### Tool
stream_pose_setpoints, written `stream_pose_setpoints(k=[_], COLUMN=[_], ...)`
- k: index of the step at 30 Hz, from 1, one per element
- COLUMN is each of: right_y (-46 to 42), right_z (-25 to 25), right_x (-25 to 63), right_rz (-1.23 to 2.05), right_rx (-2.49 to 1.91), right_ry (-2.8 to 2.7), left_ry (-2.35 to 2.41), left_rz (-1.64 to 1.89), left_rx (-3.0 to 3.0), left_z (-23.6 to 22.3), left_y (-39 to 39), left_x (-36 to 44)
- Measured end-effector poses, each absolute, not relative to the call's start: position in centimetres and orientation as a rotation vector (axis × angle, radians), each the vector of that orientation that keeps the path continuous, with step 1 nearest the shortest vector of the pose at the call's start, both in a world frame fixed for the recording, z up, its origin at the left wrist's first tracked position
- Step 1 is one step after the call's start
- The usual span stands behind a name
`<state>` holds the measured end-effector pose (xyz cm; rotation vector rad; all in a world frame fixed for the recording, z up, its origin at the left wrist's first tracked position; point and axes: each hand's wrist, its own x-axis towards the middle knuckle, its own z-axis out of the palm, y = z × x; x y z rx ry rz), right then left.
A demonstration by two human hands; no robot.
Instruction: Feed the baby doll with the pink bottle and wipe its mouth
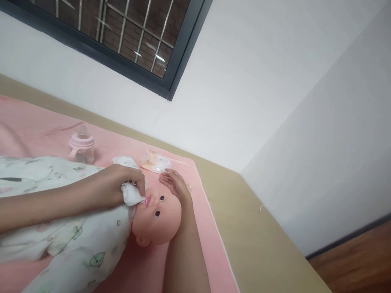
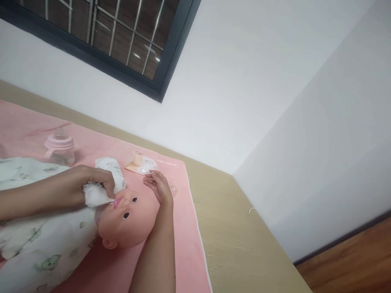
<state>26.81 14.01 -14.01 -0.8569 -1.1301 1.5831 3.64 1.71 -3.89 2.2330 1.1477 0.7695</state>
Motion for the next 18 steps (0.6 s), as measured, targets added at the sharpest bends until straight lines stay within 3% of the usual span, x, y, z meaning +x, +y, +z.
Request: stream_pose_setpoints(k=[18], right_y=[14.1], right_z=[-14.1], right_x=[26.7], right_rz=[1.569], right_rx=[-0.871], right_ry=[-1.128], left_ry=[1.126], left_rz=[0.759], left_rx=[2.317], left_z=[-3.4], left_y=[2.3], left_x=[4.2])
